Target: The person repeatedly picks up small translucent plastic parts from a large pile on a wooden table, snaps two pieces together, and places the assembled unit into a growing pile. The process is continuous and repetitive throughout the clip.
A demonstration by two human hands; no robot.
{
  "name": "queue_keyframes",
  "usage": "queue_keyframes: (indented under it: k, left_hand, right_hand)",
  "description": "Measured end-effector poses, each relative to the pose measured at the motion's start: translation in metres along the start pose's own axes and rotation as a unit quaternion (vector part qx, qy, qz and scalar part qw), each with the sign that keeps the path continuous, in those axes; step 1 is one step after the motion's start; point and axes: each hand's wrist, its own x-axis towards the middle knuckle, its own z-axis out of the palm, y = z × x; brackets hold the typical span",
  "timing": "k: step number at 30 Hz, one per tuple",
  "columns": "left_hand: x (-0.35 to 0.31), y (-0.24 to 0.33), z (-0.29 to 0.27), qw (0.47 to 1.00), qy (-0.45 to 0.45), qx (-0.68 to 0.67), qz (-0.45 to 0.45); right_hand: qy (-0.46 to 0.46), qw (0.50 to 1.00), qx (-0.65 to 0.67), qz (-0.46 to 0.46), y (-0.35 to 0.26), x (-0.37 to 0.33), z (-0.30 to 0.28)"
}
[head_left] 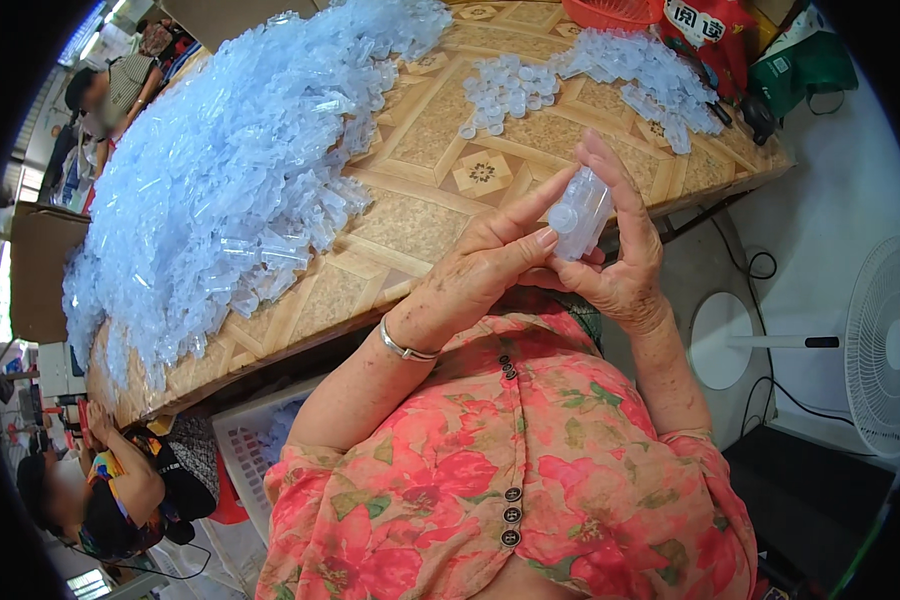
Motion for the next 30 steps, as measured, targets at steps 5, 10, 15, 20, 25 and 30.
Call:
queue_keyframes:
  k: [5,10,15,20,25,30]
  left_hand:
    - [-0.001,-0.005,-0.001,0.998,-0.02,0.033,0.042]
    - [-0.002,-0.003,0.001,0.984,0.008,0.157,0.084]
    - [-0.002,-0.012,0.001,0.953,0.053,0.266,0.133]
    - [0.002,-0.017,-0.001,0.918,0.059,0.349,0.178]
    - [0.008,-0.014,-0.006,0.864,0.013,0.429,0.264]
    - [0.003,-0.005,-0.009,0.92,-0.026,0.369,0.133]
  right_hand:
    - [0.012,0.996,0.083,0.022,-0.006,0.0,0.004]
    - [0.094,0.944,0.29,0.122,-0.016,0.003,0.005]
    - [0.075,0.92,0.288,0.254,-0.022,-0.002,0.001]
    - [0.066,0.93,0.239,0.271,-0.022,-0.003,0.003]
    - [0.077,0.976,0.157,0.126,-0.015,-0.007,0.001]
    - [0.025,0.939,0.299,0.167,-0.009,-0.01,-0.008]
